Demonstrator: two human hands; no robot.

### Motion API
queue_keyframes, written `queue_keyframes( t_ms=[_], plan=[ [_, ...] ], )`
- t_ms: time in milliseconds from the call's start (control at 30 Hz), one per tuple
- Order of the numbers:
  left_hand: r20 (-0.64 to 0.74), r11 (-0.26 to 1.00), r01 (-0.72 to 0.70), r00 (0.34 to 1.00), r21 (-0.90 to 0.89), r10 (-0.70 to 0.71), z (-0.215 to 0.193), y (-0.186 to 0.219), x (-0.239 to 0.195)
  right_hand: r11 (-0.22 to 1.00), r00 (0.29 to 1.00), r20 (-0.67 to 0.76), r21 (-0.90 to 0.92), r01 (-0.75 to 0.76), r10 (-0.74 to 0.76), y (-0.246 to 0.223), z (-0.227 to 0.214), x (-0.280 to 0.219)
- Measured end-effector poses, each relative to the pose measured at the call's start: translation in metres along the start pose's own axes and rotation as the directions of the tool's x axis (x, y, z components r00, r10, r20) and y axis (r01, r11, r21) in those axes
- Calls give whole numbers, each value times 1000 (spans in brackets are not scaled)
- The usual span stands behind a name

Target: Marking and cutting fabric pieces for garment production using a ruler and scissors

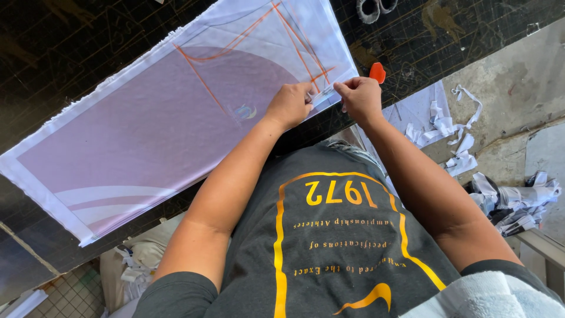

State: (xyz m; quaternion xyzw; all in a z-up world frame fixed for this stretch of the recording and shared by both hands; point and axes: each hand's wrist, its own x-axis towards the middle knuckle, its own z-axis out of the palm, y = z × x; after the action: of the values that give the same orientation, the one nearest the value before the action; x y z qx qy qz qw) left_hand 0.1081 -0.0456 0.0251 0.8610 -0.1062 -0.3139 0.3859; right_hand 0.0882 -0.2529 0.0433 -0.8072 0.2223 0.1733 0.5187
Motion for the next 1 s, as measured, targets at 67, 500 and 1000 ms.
queue_keyframes(
  t_ms=[67, 500, 1000],
  plan=[
    [-3, 1000, 3, 1000, 2, -3, 0, -2, 4, 998, 998, -23, 28, -51, 52, 2, -2, 0],
    [-8, 996, -39, 999, 83, 39, 3, 3, -9, 906, 956, -277, -421, -28, -100, 53, 13, 6],
    [-954, 828, 477, -99, -294, -282, -42, -268, -342, 987, 973, -228, 159, 0, 36, 39, 39, -10]
  ],
)
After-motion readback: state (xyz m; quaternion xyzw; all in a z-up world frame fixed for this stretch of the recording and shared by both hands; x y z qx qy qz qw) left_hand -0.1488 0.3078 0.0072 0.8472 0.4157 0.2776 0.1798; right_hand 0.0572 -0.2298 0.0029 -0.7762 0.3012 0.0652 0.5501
